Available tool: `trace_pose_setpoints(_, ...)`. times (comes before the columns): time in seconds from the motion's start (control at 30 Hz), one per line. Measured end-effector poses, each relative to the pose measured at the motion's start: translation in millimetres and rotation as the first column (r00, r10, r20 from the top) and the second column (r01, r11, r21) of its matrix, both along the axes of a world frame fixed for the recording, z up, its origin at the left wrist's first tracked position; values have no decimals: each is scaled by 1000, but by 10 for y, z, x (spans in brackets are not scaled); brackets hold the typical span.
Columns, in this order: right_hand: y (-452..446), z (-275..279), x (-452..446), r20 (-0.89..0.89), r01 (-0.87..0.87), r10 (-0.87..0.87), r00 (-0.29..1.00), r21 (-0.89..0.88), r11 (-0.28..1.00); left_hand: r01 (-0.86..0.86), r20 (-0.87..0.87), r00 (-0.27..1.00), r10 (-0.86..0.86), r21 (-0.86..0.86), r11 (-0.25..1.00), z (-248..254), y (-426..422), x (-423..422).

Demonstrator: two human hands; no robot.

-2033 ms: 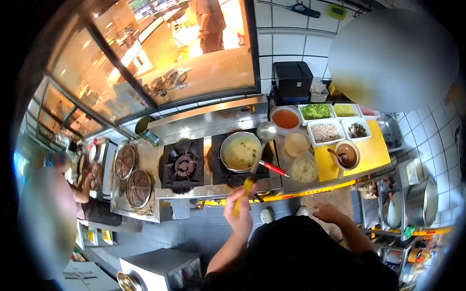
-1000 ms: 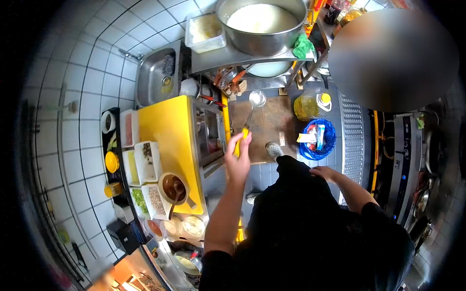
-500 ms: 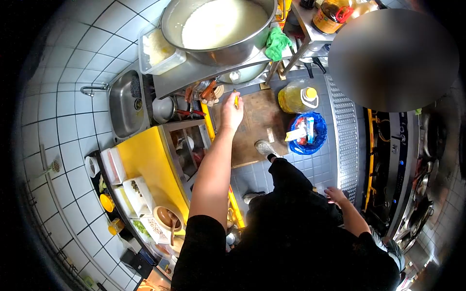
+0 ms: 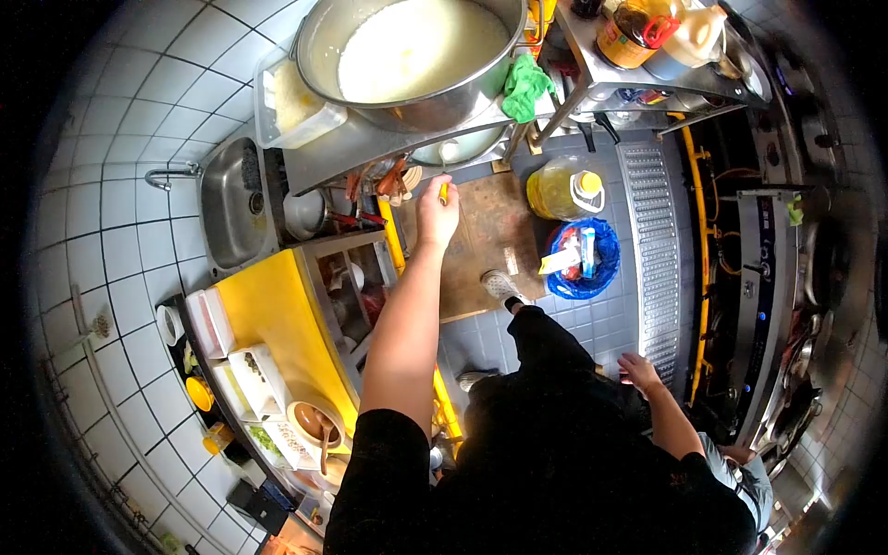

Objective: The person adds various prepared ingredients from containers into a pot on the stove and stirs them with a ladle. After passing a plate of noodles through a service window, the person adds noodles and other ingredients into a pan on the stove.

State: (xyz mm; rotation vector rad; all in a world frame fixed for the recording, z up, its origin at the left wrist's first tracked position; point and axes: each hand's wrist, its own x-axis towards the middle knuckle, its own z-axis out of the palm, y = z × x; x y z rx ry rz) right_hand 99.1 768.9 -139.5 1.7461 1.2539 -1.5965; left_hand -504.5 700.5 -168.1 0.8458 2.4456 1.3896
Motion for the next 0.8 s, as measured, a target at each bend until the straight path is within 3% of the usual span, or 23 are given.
trace_pose_setpoints(0.13, 53, 76, -93, 13, 13, -13, 1000, -16, 1000, -176, 248, 957, 151, 81, 981, -206, -2, -69)
trace_pose_setpoints(0.23, 121, 90, -123, 24, -13, 14, 1000, -15, 1000, -389, 618, 782, 86, 374, 842, -50, -34, 13)
trace_pose_setpoints(0.27, 148, 61, -93, 21, -37, 37, 999, -9, 999, -470, 695, 713, 93, 375, 799, 204, -32, 74)
trace_pose_setpoints(0.47, 454, -397, -5, 1, -143, 143, 990, 19, 990, -611, 761, 639, 109, 417, 673, 880, -539, 404)
trace_pose_setpoints(0.63, 698, -402, -639, -10, -243, 244, 970, 35, 969, -712, 778, 609, 154, 450, 539, 1662, -1402, 928)
trace_pose_setpoints(0.77, 1009, -853, -1107, -134, -365, 354, 925, -66, 929, -808, 753, 573, 324, 454, 376, 2315, -2381, 1530)
trace_pose_setpoints(0.8, 1008, -842, -1362, -80, -419, 414, 907, -60, 906, -828, 748, 555, 364, 457, 323, 2443, -2630, 1716)
